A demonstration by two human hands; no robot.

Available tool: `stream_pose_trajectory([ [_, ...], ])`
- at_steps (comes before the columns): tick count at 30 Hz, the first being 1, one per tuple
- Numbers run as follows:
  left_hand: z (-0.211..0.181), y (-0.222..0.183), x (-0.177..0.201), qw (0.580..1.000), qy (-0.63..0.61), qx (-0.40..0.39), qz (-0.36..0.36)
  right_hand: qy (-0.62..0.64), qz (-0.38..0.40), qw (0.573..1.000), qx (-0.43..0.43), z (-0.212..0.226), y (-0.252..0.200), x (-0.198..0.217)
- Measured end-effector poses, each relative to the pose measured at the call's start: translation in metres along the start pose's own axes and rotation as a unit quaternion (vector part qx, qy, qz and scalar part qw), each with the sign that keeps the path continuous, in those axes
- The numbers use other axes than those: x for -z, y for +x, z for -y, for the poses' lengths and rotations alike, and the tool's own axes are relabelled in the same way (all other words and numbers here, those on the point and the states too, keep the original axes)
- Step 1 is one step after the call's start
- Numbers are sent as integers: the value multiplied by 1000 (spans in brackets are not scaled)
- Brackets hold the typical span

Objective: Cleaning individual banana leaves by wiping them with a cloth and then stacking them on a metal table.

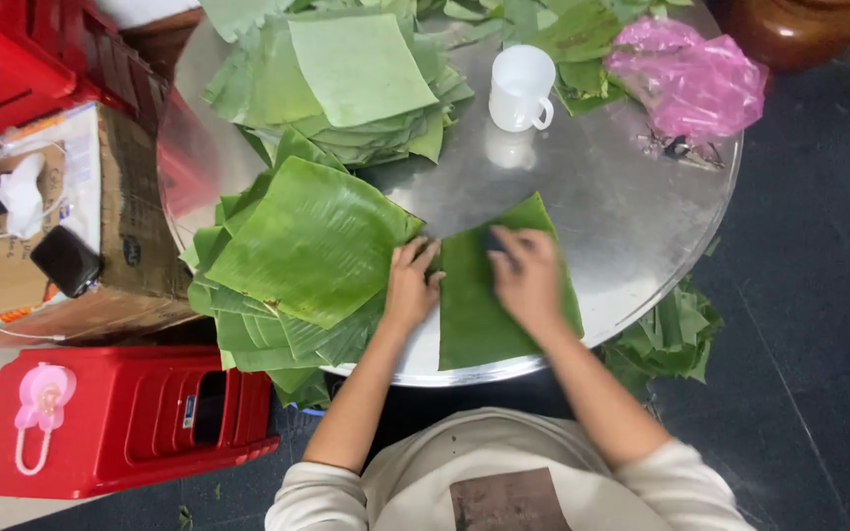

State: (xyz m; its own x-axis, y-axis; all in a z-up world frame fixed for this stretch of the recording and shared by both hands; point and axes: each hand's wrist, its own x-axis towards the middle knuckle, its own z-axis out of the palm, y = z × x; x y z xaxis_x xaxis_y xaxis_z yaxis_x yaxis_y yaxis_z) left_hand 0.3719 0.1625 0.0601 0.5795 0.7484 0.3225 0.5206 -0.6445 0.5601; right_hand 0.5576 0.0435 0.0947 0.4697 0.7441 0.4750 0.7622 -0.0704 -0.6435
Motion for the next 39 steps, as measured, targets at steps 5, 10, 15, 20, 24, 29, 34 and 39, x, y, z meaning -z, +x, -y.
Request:
stream_pose_trajectory([
  [5, 0, 4, 15, 996, 80, -17, 29, -188, 180, 964, 50, -22, 4, -107],
  [10, -23, 14, 28, 984, 124, 2, 129, -249, 40, 964, 85, -88, 53, -64],
  [15, -23, 21, 25, 956, 187, 27, 226, -275, 53, 958, 63, -77, 38, -57],
  [20, -19, 28, 22, 953, 172, 46, 247, -170, 201, 951, 161, 16, -102, -58],
  [24, -27, 31, 32, 957, 158, 29, 241, -115, 188, 955, 200, 7, -102, -43],
  [29, 5, 35, -15, 959, 165, 19, 231, -239, 82, 967, 43, -99, -44, 28],
  [34, -28, 47, -4, 980, 94, 4, 177, -354, -57, 933, -18, -165, -30, 65],
  [39, 5, 62, -42, 981, -41, 80, 174, -123, -68, 988, 59, -140, -23, 46],
])
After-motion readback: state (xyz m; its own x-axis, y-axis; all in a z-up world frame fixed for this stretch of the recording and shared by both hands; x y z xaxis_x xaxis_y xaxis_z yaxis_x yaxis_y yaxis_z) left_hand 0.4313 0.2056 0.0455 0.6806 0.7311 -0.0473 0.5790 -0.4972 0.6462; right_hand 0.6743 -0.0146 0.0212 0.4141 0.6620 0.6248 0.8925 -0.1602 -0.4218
